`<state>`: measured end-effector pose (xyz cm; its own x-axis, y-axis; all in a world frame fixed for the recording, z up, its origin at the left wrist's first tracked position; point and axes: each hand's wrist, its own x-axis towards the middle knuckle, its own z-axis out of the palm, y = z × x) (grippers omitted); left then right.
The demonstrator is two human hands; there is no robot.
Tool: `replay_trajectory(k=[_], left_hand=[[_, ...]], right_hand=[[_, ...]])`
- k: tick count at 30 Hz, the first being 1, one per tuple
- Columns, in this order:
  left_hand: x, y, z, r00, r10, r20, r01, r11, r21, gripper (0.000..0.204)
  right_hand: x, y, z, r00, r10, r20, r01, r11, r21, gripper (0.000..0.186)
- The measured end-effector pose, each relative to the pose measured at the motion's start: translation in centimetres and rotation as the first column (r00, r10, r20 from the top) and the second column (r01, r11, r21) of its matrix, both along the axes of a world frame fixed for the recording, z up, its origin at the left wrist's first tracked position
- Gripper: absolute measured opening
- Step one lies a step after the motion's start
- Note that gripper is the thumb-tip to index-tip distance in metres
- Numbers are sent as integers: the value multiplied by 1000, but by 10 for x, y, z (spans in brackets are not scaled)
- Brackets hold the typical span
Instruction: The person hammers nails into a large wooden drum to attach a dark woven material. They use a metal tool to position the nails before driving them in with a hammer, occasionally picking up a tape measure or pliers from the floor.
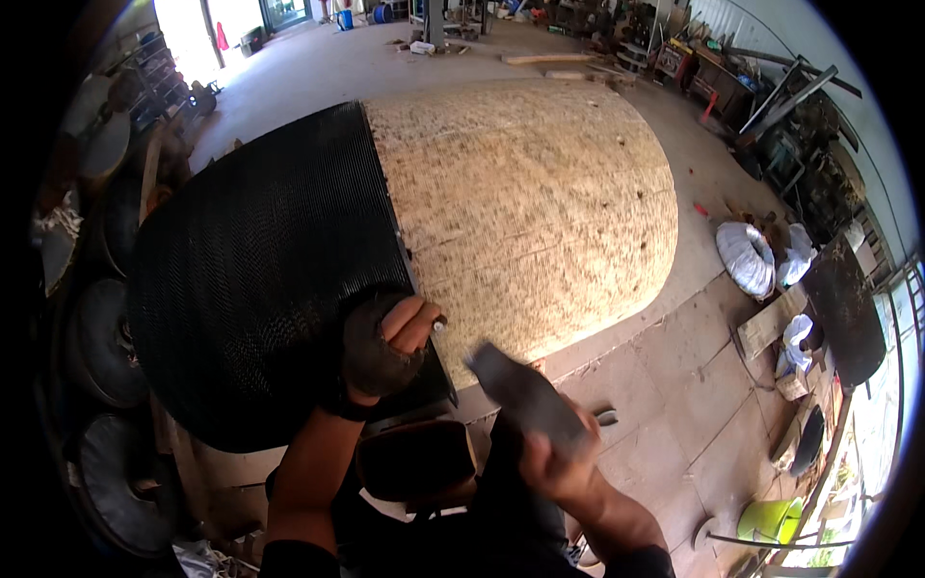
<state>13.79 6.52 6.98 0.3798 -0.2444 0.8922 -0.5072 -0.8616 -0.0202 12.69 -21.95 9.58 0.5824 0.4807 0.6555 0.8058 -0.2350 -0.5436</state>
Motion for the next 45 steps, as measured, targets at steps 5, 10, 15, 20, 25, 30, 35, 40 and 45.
replay_trajectory(k=[5, 10, 15, 20, 25, 30, 35, 40, 45], left_hand=[[-1, 0, 1, 999, 18, 47, -20, 1000, 24, 31], [3, 3, -2, 999, 40, 32, -41, 998, 46, 30], [-2, -1, 8, 999, 39, -7, -39, 998, 42, 30], [-2, 1, 1, 999, 43, -1, -43, 999, -9, 29], [2, 2, -4, 998, 42, 52, -44, 999, 24, 25], [0, -1, 1, 999, 40, 10, -40, 999, -3, 25], [-2, 1, -1, 996, 75, 55, -77, 996, 35, 28], [0, -3, -4, 993, 90, 75, -93, 995, 40, 25], [-5, -2, -2, 999, 48, -3, -48, 999, 21, 25]], right_hand=[[3, 15, -20, 982, -187, 21, 183, 928, -324, 18], [-2, 4, -6, 999, -19, 29, 19, 1000, -11, 24], [14, 31, -30, 938, -267, -222, 192, 932, -307, 22], [2, 4, -7, 996, 45, 71, -46, 999, 21, 30], [24, 33, -23, 980, -190, -57, 176, 965, -196, 11], [4, -3, -4, 997, 44, 57, -37, 991, -125, 9], [13, 24, -20, 968, -207, -143, 172, 959, -226, 18], [10, 2, -10, 982, 37, 185, -9, 989, -149, 23], [11, 14, -14, 965, -164, -206, 105, 958, -269, 15]])
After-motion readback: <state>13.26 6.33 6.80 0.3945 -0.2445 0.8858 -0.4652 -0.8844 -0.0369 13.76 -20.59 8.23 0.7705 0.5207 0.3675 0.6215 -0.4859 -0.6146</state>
